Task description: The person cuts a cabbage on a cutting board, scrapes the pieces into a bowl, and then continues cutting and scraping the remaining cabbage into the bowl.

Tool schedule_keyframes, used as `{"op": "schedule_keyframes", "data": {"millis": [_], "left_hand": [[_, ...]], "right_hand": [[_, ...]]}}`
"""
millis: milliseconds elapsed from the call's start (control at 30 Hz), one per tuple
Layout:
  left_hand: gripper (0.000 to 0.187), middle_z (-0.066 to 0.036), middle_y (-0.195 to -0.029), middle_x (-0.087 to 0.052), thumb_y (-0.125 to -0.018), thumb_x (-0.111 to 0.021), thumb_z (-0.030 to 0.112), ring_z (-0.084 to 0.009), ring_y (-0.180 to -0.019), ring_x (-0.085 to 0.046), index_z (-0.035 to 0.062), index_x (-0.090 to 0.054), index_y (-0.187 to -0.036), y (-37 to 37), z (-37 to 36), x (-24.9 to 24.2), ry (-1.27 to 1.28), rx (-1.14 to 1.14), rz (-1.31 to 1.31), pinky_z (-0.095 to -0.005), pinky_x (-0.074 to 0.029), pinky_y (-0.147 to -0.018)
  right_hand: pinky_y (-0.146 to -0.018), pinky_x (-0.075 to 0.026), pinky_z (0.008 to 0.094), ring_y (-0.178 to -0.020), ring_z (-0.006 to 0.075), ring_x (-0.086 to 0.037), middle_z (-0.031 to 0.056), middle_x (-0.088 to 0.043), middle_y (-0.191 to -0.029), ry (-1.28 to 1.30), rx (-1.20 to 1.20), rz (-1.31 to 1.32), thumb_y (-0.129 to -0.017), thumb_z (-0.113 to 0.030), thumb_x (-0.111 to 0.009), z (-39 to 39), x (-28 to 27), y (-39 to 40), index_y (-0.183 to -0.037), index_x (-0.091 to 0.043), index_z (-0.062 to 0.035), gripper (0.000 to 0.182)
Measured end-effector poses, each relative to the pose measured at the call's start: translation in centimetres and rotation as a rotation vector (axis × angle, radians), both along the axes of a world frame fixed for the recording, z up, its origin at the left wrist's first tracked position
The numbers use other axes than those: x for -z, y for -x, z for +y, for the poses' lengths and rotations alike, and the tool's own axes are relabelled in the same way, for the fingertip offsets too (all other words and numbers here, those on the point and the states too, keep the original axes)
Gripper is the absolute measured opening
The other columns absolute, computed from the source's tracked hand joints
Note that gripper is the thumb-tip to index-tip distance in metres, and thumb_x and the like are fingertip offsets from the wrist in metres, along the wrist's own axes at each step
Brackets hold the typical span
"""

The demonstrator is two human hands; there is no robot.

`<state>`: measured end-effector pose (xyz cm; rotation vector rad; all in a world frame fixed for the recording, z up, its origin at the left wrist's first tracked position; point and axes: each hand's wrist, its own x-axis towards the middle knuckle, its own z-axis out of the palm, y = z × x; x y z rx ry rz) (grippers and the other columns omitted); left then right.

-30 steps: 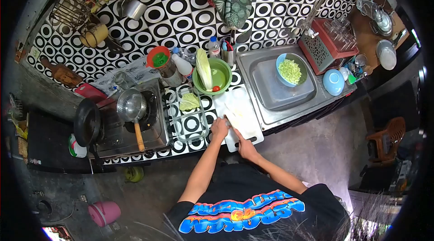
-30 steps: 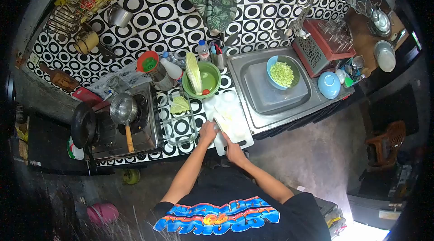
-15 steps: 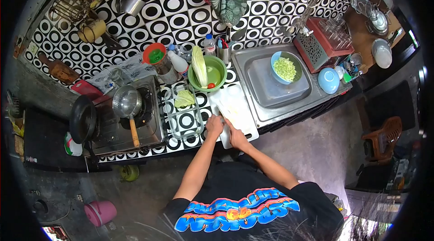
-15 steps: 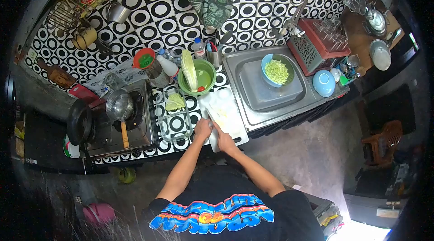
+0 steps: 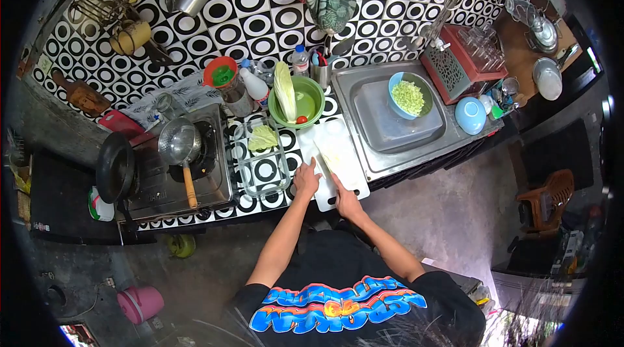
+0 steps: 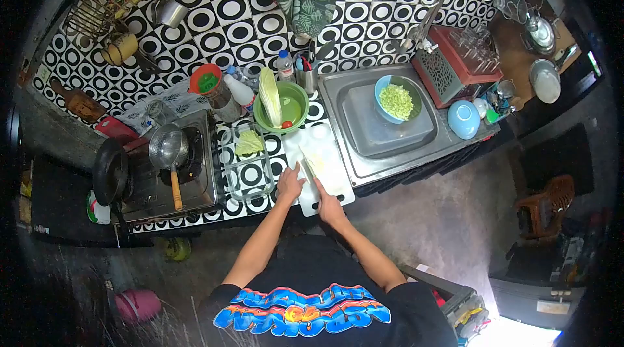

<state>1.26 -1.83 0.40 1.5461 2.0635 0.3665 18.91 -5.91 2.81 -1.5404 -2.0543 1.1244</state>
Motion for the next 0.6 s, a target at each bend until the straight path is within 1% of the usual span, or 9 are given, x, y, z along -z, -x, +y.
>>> {"op": "schedule_keyframes", "data": {"millis": [100,233,300,333,367,400,433,533,600], "left_hand": [[0.068,-0.014,-0.117,-0.059,-0.085,-0.075,0.026,-0.0349,-0.117,-0.054,0.0158,-0.048,-0.147,0.4,-0.2,0.2,-0.04,0.0,-0.026,-0.0466,-0.047,-0.097],[0.068,-0.011,-0.107,-0.059,-0.085,-0.074,0.025,-0.0313,-0.106,-0.056,0.0147,-0.049,-0.147,1.5,-0.3,0.0,-0.12,0.073,-0.086,-0.0442,-0.048,-0.092],[0.05,-0.01,-0.1,-0.059,-0.087,-0.069,0.019,-0.0305,-0.099,-0.056,0.0149,-0.059,-0.137,1.7,-0.1,-0.1,-0.247,0.098,-0.093,-0.0437,-0.048,-0.089],[0.045,-0.009,-0.1,-0.059,-0.088,-0.068,0.018,-0.0306,-0.099,-0.056,0.015,-0.063,-0.133,1.8,0.3,-0.1,-0.282,0.121,-0.089,-0.0437,-0.049,-0.089],[0.041,-0.009,-0.099,-0.059,-0.088,-0.067,0.017,-0.0308,-0.099,-0.056,0.015,-0.066,-0.129,1.9,0.8,-0.1,-0.318,0.145,-0.084,-0.0437,-0.049,-0.088],[0.029,-0.008,-0.097,-0.059,-0.088,-0.066,0.014,-0.0303,-0.099,-0.057,0.0157,-0.074,-0.115,1.7,1.2,-0.6,-0.351,0.161,-0.089,-0.0439,-0.05,-0.086],[0.028,-0.008,-0.097,-0.059,-0.088,-0.066,0.014,-0.0301,-0.099,-0.057,0.0158,-0.075,-0.114,1.5,1.6,-1.1,-0.34,0.213,-0.082,-0.0439,-0.05,-0.086],[0.024,-0.007,-0.098,-0.06,-0.085,-0.069,0.015,-0.0273,-0.102,-0.057,0.018,-0.077,-0.108,0.8,2.8,-1.5,-0.305,0.358,-0.027,-0.0425,-0.048,-0.088],[0.024,-0.007,-0.097,-0.059,-0.083,-0.07,0.014,-0.0269,-0.101,-0.057,0.0184,-0.077,-0.106,0.4,3.4,-1.0,-0.319,0.438,0.046,-0.0416,-0.048,-0.086]], "right_hand": [[-0.078,-0.048,0.0568,-0.083,0.0526,-0.063,0.035,-0.064,-0.086,0.028,-0.003,0.015,-0.095,-0.005,-0.047,0.4,-1.1,-0.7,-0.156,-0.029,-0.0244,0.067],[-0.088,-0.049,0.0533,-0.1,0.0528,-0.061,0.0351,-0.063,-0.105,0.105,0.028,0.016,-0.097,-0.007,-0.049,-0.4,-3.5,-2.7,-0.156,-0.03,-0.0236,0.064],[-0.093,-0.049,0.0512,-0.111,0.0521,-0.057,0.0342,-0.061,-0.118,0.05,0.056,0.064,-0.097,-0.009,-0.049,-1.1,-3.1,-4.1,-0.156,-0.03,-0.0236,0.063],[-0.1,-0.046,0.0482,-0.122,0.0505,-0.051,0.0323,-0.055,-0.132,0.084,0.077,0.102,-0.098,-0.009,-0.049,-1.3,-3.1,-4.7,-0.156,-0.03,-0.0236,0.063],[-0.099,-0.047,0.0485,-0.12,0.0506,-0.053,0.0326,-0.057,-0.129,0.097,0.106,0.095,-0.098,-0.01,-0.05,-1.3,-3.0,-5.1,-0.156,-0.03,-0.0247,0.064],[-0.098,-0.048,0.0488,-0.118,0.0508,-0.054,0.033,-0.058,-0.126,0.11,0.134,0.089,-0.098,-0.01,-0.051,-1.4,-2.9,-5.4,-0.156,-0.029,-0.0257,0.064],[-0.097,-0.048,0.0492,-0.116,0.0509,-0.056,0.0333,-0.06,-0.123,0.121,0.162,0.084,-0.098,-0.01,-0.051,-1.4,-2.7,-5.6,-0.156,-0.029,-0.0267,0.065],[-0.101,-0.047,0.0449,-0.122,0.0493,-0.053,0.0327,-0.056,-0.131,0.13,0.203,0.161,-0.097,-0.011,-0.053,-1.4,-2.3,-5.7,-0.157,-0.029,-0.0258,0.066],[-0.103,-0.045,0.0426,-0.127,0.0474,-0.052,0.0316,-0.055,-0.135,0.06,0.18,0.207,-0.097,-0.01,-0.054,-1.1,-2.5,-5.6,-0.157,-0.03,-0.022,0.066]]}}
